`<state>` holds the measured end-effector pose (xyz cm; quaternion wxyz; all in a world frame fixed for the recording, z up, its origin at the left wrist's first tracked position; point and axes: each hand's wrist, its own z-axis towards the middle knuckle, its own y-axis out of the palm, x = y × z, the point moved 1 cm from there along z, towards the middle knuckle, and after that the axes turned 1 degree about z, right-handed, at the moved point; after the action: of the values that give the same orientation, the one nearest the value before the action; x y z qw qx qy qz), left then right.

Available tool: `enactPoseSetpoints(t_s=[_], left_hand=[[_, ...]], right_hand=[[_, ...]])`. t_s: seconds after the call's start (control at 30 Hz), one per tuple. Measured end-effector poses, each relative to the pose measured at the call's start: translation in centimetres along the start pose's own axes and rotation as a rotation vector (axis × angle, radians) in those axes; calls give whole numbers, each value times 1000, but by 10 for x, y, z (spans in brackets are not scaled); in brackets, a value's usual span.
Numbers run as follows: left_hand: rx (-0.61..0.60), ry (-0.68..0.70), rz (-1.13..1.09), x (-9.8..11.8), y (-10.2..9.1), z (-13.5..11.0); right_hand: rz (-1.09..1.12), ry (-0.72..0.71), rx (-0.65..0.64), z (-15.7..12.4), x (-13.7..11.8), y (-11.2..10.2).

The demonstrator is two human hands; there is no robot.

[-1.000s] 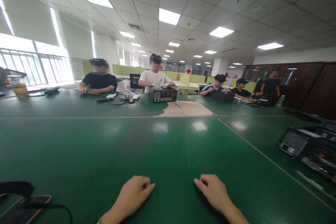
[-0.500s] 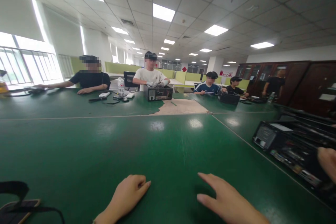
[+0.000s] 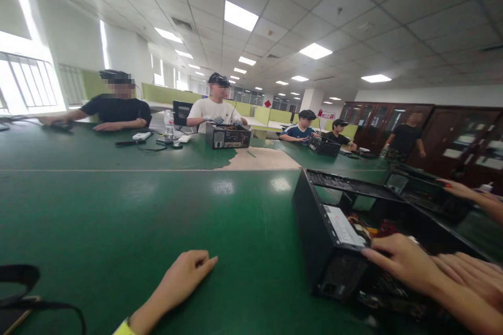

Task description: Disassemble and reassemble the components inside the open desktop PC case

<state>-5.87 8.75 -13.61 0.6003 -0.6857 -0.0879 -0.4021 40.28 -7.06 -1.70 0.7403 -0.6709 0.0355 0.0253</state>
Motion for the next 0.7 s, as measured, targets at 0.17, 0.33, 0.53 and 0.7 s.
enactPoseSetpoints(t_s=[0.17,0.33,0.53,0.7], left_hand=[[120,85,-161,45,-47,-1],[173,382,40,159,-113,18],[-416,439,667,220,-65,57],[-705,424,576,189,3,51]], right_hand=[[-86,-133,123,-9,-100,24],[67,-317,-34,-11,-221,27],[52,-489,-238,41,-239,-7],[-200,-251,-525,96,-175,3]])
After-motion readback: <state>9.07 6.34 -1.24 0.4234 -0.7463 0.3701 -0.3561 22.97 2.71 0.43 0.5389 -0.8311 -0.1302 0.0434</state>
